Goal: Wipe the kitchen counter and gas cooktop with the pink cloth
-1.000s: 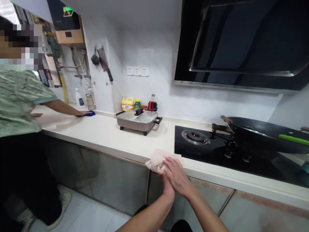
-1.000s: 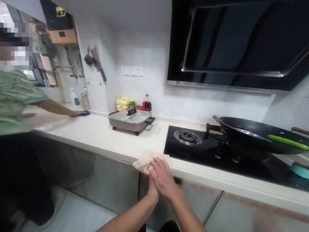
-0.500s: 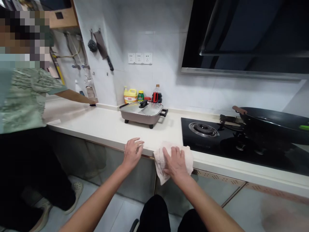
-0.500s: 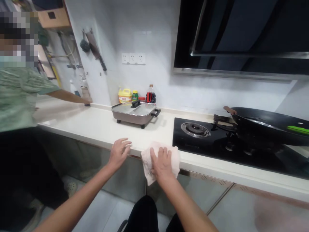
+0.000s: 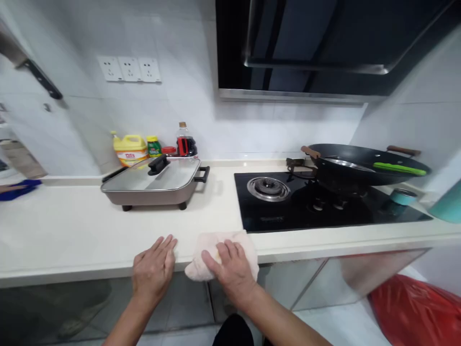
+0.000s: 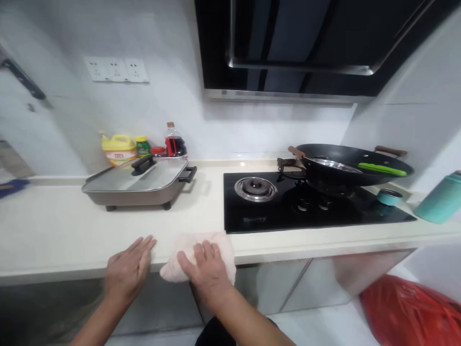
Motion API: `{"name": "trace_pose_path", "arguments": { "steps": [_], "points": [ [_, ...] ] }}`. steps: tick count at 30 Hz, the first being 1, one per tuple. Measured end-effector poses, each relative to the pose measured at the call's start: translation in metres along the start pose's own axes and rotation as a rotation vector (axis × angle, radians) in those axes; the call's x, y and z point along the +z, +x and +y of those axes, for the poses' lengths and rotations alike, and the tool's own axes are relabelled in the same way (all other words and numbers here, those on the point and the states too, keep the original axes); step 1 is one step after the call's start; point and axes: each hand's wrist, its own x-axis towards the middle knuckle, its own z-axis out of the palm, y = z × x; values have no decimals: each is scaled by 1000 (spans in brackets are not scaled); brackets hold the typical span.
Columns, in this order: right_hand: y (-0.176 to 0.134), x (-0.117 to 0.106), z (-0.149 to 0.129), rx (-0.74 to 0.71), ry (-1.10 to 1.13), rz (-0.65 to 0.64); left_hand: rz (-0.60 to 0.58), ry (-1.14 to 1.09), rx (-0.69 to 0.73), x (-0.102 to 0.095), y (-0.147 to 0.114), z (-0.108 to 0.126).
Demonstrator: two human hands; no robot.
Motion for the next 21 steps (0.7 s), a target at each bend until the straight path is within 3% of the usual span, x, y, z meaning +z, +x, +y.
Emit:
{"name": "trace_pose_path", "arguments": {
  "steps": [3,6,10,16,21],
  "points": [
    [1,2,5,-24,-2,26,1,34,-8,2,3,0],
    [-9,-3,28,-54,29,-15,-4,49,-7,2,4,3],
    [-36,-27,84,-35,109,-177,-35,68,-45,-2,7,11],
    [-84,-77,182,-2,14,-258,-205,158,-53,-14,19,24],
    [-131,-112,245,189,-204,-327,-315,249,-57,-17,26,27]
  ]
}}
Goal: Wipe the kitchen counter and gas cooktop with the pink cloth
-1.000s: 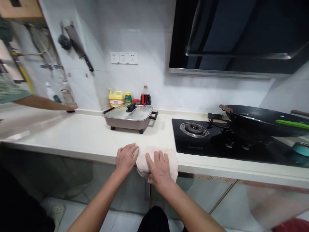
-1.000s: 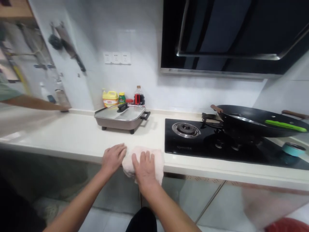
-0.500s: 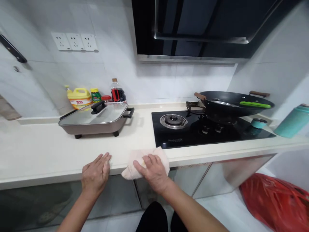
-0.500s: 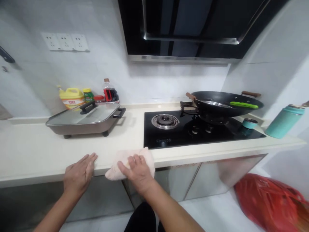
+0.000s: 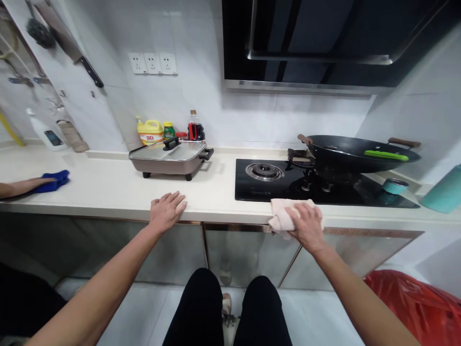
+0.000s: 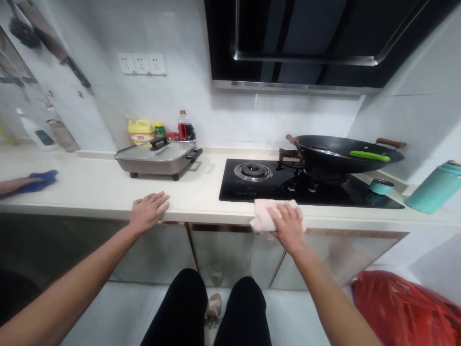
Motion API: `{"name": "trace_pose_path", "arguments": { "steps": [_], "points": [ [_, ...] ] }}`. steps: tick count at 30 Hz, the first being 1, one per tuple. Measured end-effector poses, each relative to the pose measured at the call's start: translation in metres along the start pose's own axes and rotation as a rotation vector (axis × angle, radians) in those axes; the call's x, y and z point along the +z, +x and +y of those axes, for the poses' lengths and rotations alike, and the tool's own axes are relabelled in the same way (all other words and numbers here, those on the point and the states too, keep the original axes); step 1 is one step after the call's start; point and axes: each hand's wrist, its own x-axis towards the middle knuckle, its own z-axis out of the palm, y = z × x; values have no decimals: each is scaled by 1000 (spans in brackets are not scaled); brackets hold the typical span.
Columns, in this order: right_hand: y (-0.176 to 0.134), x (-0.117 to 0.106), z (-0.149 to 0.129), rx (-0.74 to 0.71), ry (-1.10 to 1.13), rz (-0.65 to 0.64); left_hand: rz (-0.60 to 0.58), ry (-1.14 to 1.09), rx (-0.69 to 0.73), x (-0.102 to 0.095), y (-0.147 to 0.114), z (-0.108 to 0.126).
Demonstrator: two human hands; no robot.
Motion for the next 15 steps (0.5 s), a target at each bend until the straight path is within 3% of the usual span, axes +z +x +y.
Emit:
{"name": "trace_pose_path", "arguments": {
  "steps": [4,7,11,15],
  "points": [
    [-21,-2,25,212,-114,-2,-31,5,46,1,1,-5],
    [-15,-4,13,302,-131,-39,-36,-7,113,1,6,-9],
    [20,-8,-49,258,-43,-81,-55,-45,188,-2,16,-13],
    [73,-14,-152,89,112,-137,-104,-57,243,-5,25,-16]
  ]
}}
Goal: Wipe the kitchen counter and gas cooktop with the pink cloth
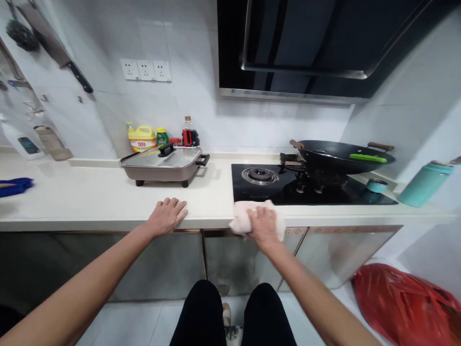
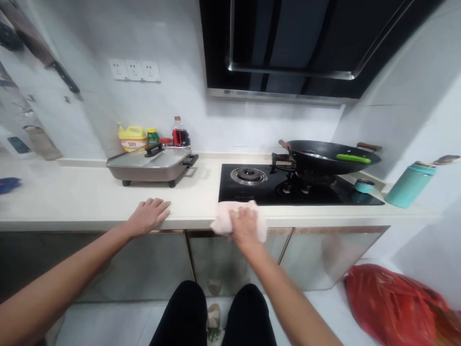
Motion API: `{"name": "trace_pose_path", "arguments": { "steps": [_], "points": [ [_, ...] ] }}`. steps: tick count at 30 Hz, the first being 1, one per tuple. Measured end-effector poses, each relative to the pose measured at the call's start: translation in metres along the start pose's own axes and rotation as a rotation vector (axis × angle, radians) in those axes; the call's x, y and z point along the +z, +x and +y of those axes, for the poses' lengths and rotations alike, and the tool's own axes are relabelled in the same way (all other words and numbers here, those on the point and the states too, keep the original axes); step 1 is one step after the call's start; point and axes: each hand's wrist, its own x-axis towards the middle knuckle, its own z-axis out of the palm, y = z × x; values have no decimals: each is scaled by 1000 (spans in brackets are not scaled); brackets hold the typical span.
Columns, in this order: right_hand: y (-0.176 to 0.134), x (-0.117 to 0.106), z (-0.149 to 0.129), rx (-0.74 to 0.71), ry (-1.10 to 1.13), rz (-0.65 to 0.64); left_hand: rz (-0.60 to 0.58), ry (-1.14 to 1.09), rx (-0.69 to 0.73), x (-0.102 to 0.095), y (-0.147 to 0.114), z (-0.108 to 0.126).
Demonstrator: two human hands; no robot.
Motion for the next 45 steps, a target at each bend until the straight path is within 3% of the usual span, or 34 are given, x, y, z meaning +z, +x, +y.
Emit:
{"name": "trace_pose_path", "arguments": {
  "steps": [3,5,7,9,12,15,19,25,27,29,31,33,41,43,45],
  "points": [
    [29,2,-76,-197,43,-34,3,4,5,0,5,-5],
    [41,6,-105,-284,35,11,25,-7,-21,1,9,-9],
    [45,13,-110,-368,21,76,42,-38,-71,1,13,-13],
    [41,19,-93,-443,10,150,41,-76,-132,1,17,-16],
    [27,23,-38,-480,16,229,43,-101,-243,1,18,-15],
    [5,19,34,-421,41,246,62,-93,-307,-2,17,-8],
    [-39,8,145,-230,-19,171,65,-80,-344,-9,15,3],
    [-104,-1,316,291,-243,123,17,-29,-339,-15,17,10],
    [-112,-2,351,351,-262,92,-1,-9,-339,-15,18,10],
    [-114,-3,365,377,-272,80,-20,4,-340,-15,20,10],
    [-111,-4,357,407,-278,83,-46,8,-360,-16,21,11],
    [-102,-4,329,414,-266,79,-68,7,-394,-19,23,14],
    [-35,7,128,127,-63,41,-62,-6,-404,-21,22,17],
    [-26,7,101,-1,-37,68,-53,1,-383,-19,20,13],
    [-24,4,99,-160,-9,96,-36,8,-366,-16,18,9]
  ]
}}
